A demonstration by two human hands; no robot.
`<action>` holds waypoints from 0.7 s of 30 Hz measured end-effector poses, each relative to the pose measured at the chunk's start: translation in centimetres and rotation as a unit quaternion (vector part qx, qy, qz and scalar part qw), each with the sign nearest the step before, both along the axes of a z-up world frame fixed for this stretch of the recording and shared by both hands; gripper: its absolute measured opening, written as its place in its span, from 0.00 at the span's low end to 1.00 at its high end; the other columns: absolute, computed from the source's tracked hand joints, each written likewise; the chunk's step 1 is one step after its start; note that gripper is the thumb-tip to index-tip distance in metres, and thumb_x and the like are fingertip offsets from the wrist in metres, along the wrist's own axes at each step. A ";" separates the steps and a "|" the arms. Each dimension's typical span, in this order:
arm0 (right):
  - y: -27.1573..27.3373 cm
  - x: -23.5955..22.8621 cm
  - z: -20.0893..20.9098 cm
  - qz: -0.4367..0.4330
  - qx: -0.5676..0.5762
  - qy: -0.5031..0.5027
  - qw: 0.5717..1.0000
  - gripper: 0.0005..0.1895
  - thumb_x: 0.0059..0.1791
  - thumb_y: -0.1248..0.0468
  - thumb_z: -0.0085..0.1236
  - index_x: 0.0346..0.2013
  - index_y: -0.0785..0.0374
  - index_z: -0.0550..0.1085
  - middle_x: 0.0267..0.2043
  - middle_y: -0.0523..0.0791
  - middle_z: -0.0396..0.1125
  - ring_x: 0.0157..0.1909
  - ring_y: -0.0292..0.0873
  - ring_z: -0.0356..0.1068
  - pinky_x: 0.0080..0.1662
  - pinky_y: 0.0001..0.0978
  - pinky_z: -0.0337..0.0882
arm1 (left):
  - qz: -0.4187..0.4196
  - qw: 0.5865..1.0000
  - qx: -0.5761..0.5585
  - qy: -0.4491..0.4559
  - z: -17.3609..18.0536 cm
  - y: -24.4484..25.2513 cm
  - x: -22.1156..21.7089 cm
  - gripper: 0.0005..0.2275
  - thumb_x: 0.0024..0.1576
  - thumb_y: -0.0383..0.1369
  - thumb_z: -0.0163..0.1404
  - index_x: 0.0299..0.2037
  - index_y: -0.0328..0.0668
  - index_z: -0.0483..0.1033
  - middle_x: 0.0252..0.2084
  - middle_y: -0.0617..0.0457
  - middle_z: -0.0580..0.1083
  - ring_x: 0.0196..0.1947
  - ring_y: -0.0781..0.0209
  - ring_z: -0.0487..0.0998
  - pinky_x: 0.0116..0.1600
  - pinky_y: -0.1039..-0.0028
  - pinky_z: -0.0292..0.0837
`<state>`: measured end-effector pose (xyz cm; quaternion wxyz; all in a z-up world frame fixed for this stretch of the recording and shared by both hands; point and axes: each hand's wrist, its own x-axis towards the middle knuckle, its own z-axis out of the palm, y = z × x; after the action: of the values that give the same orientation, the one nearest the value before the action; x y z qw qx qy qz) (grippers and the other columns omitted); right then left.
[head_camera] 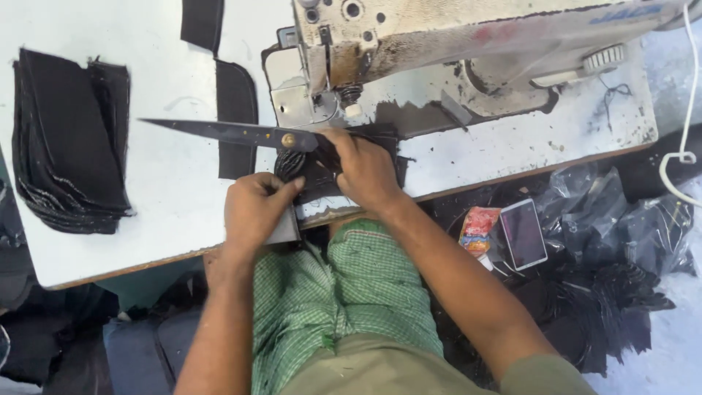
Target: The person uses a pair of scissors to trim the edges of a stack of black fabric pieces. They hold the fabric with one hand and cut along the edges with the other, occasionally adjusting the stack on the table.
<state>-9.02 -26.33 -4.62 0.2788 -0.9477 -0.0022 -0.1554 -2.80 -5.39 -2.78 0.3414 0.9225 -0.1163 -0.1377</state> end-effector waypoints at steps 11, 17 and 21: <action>0.3 -0.2 0.7 -0.026 0.036 0.003 0.999 0.30 0.48 0.62 0.69 0.62 0.61 0.68 0.49 0.55 0.74 0.48 0.56 0.77 0.46 0.45 0.76 | -0.060 0.954 -0.161 0.246 0.7 7.3 -0.3 0.10 0.52 0.30 0.61 0.40 0.32 0.82 0.27 0.51 0.79 0.27 0.66 0.77 0.34 0.72 0.74; 0.4 -7.5 3.7 -0.033 0.230 0.160 0.959 0.40 0.44 0.58 0.73 0.66 0.65 0.65 0.49 0.50 0.76 0.48 0.46 0.79 0.48 0.37 0.76 | -0.048 0.974 -0.136 0.176 1.2 6.7 -1.5 0.11 0.53 0.33 0.60 0.43 0.34 0.82 0.28 0.50 0.80 0.26 0.66 0.76 0.34 0.72 0.73; -1.7 -17.4 -0.7 0.048 0.474 0.294 0.829 0.46 0.42 0.58 0.74 0.70 0.67 0.62 0.40 0.41 0.64 0.40 0.38 0.65 0.42 0.31 0.68 | -0.041 0.974 -0.137 0.176 1.1 6.9 -1.6 0.12 0.53 0.33 0.60 0.43 0.35 0.82 0.28 0.50 0.80 0.26 0.66 0.76 0.34 0.72 0.73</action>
<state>-26.41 -28.01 -5.37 0.6883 -0.6987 0.1080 0.1625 -4.37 1.54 -1.67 0.4734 0.8227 -0.1100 -0.2949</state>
